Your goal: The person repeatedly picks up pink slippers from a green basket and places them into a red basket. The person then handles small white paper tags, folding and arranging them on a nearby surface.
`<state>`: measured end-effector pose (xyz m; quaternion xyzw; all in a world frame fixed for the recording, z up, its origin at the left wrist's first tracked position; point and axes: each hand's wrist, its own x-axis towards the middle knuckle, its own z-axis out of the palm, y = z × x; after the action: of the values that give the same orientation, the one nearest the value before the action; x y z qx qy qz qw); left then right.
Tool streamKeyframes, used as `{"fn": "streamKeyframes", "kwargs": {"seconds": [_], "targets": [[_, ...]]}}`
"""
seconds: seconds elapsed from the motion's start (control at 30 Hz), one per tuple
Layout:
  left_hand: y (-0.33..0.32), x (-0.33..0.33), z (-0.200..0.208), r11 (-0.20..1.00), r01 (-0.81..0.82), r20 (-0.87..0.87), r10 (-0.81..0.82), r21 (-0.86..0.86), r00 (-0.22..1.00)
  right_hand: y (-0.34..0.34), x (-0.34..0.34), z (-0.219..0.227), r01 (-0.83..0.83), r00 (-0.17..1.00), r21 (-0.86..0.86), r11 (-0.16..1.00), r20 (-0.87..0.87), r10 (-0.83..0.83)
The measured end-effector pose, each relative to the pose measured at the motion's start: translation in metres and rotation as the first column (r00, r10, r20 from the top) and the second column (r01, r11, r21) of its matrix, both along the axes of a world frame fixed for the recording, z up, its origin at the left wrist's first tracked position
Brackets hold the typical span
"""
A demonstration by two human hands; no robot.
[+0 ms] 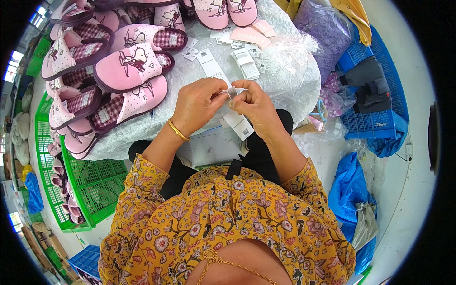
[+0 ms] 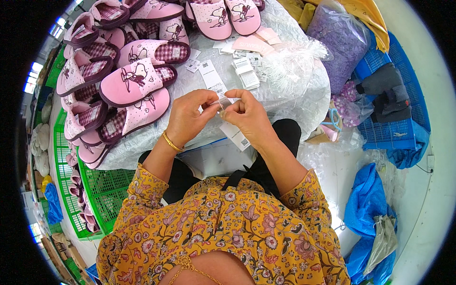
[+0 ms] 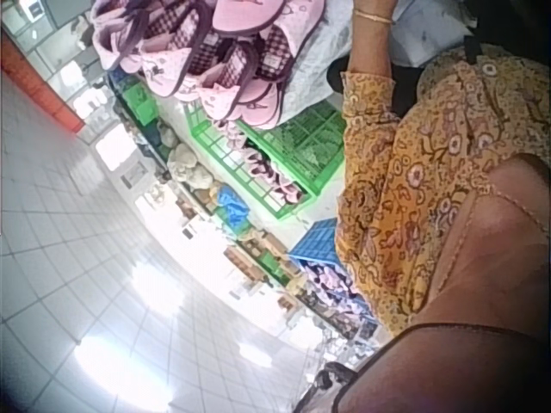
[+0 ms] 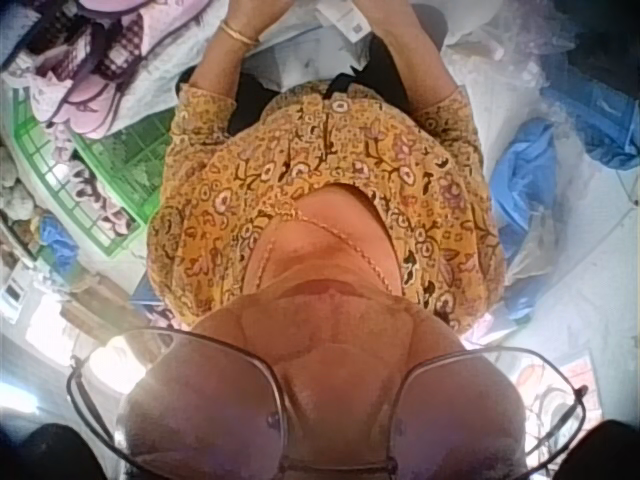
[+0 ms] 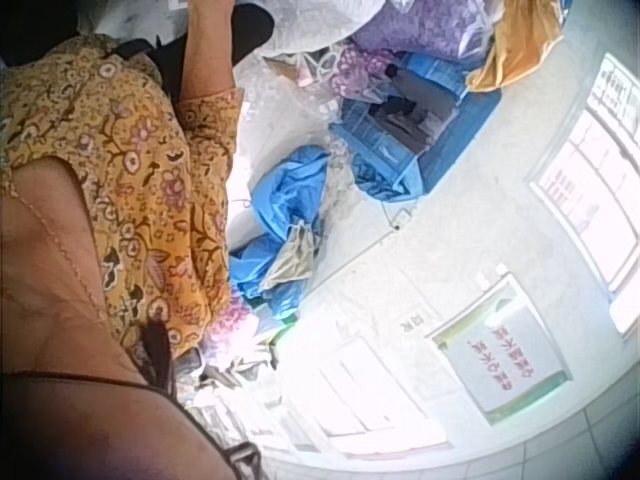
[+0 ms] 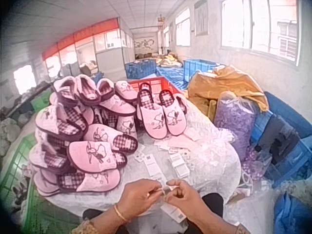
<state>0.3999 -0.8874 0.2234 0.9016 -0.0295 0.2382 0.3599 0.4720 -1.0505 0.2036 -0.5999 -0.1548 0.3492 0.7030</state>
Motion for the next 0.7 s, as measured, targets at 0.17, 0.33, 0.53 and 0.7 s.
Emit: {"fn": "streamKeyframes", "kwargs": {"seconds": [0.17, 0.33, 0.53, 0.7], "targets": [[0.0013, -0.0004, 0.0005, 0.999, 0.007, -0.002, -0.006, 0.043, 1.0, 0.0001, 0.0004, -0.0016, -0.007, 1.0, -0.006, 1.0, 0.003, 0.007], [0.003, -0.0006, -0.0027, 0.998, 0.011, 0.023, -0.012, 0.059, 1.0, 0.0009, 0.0006, -0.0024, -0.024, 0.999, -0.003, 1.0, 0.02, 0.025], [0.0036, -0.0008, -0.0037, 0.998, 0.009, 0.016, -0.01, 0.064, 1.0, 0.0009, 0.0007, -0.0022, -0.031, 0.999, -0.001, 1.0, 0.007, 0.031], [0.0035, -0.0007, -0.0049, 0.998, 0.006, 0.019, -0.007, 0.055, 1.0, 0.0014, 0.0003, -0.0011, -0.034, 0.999, -0.009, 0.999, -0.002, 0.034]]}}
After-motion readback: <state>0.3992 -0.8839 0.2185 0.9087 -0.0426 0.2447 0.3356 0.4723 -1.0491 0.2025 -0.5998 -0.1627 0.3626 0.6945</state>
